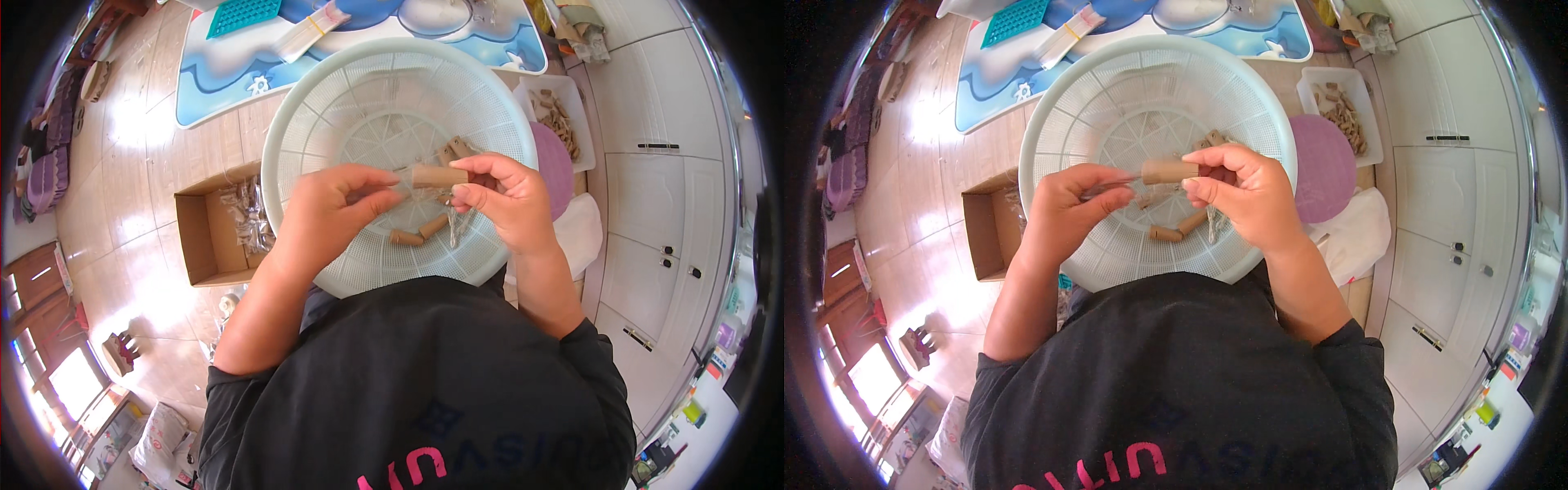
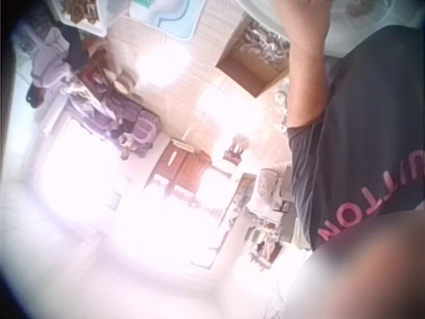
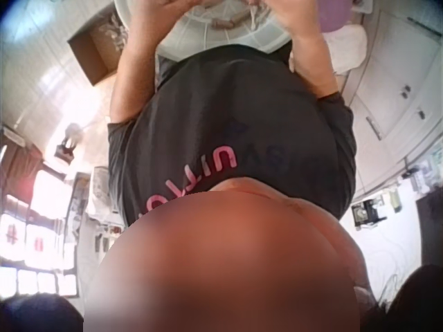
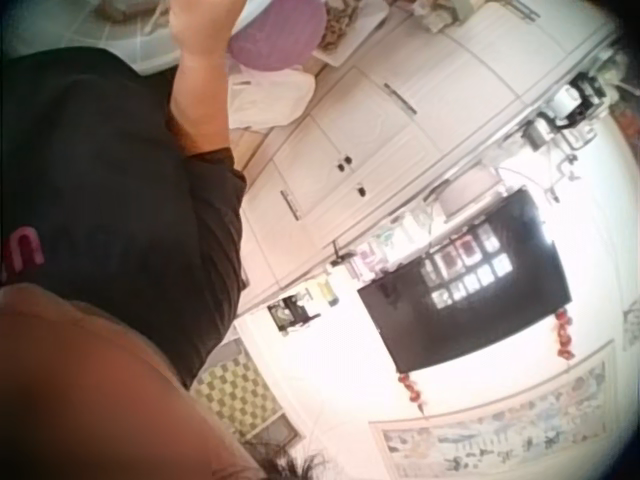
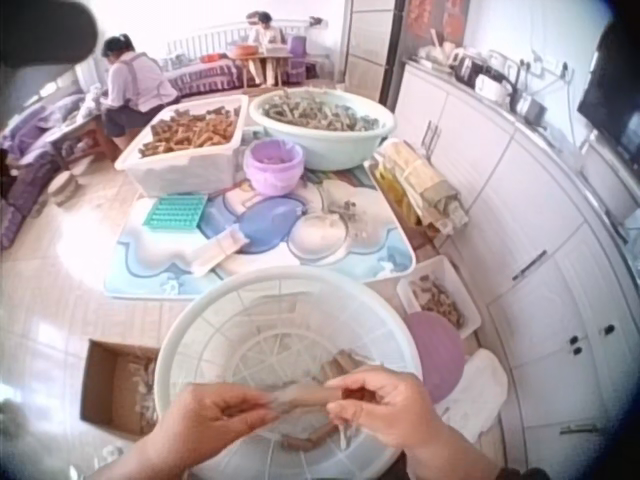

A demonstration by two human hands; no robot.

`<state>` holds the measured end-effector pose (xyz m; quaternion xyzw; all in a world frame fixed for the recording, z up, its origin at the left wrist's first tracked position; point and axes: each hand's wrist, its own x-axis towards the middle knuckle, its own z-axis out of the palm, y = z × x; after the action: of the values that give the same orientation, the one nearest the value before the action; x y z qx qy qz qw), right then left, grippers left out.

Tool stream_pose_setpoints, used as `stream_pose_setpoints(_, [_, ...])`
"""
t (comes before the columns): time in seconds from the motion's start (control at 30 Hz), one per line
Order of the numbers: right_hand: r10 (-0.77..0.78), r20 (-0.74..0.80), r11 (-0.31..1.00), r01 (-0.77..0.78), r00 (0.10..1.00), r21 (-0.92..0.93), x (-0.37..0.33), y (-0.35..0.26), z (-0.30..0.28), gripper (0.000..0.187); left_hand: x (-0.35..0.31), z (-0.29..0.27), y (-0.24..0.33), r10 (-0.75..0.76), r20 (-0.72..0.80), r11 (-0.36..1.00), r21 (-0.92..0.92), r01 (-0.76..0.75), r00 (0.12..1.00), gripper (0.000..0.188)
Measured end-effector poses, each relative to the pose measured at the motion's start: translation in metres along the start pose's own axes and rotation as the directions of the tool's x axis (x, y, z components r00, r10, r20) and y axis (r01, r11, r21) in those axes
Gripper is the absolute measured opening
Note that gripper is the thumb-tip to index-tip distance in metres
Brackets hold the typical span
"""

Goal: The person puts small cardboard tubes and metal pieces into small plastic bags by hand.

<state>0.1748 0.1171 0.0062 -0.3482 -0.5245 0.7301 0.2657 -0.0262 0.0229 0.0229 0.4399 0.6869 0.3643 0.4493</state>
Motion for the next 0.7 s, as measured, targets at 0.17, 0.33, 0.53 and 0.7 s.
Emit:
stream_pose_setpoints(0.17, [0.144, 0.133, 0.987, -0.132, 0.981, -0.092, 0.004, -0.004, -0.008, 0.02, 0.007, 0.007, -0.005, -0.096, 0.226, 0.964, -0.221, 0.148, 0.969, 0.031])
stream_pose_setpoints(0.33, [0.178, 0.1, 0.984, -0.174, 0.979, -0.043, 0.008, -0.002, -0.002, 0.021, 0.012, 0.016, -0.012, -0.175, 0.345, 0.814, -0.476, 0.333, 0.922, 0.033])
stream_pose_setpoints(0.53, [-0.01, -0.094, 0.997, 0.017, 0.996, 0.079, 0.005, 0.006, 0.003, 0.021, 0.014, 0.022, -0.017, -0.19, 0.34, 0.654, -0.656, 0.377, 0.921, 0.03])
stream_pose_setpoints(0.7, [-0.113, -0.137, 0.976, 0.084, 0.984, -0.202, 0.003, 0.005, 0.005, 0.024, 0.014, 0.022, -0.015, -0.156, 0.328, 0.662, -0.665, 0.346, 0.932, 0.028])
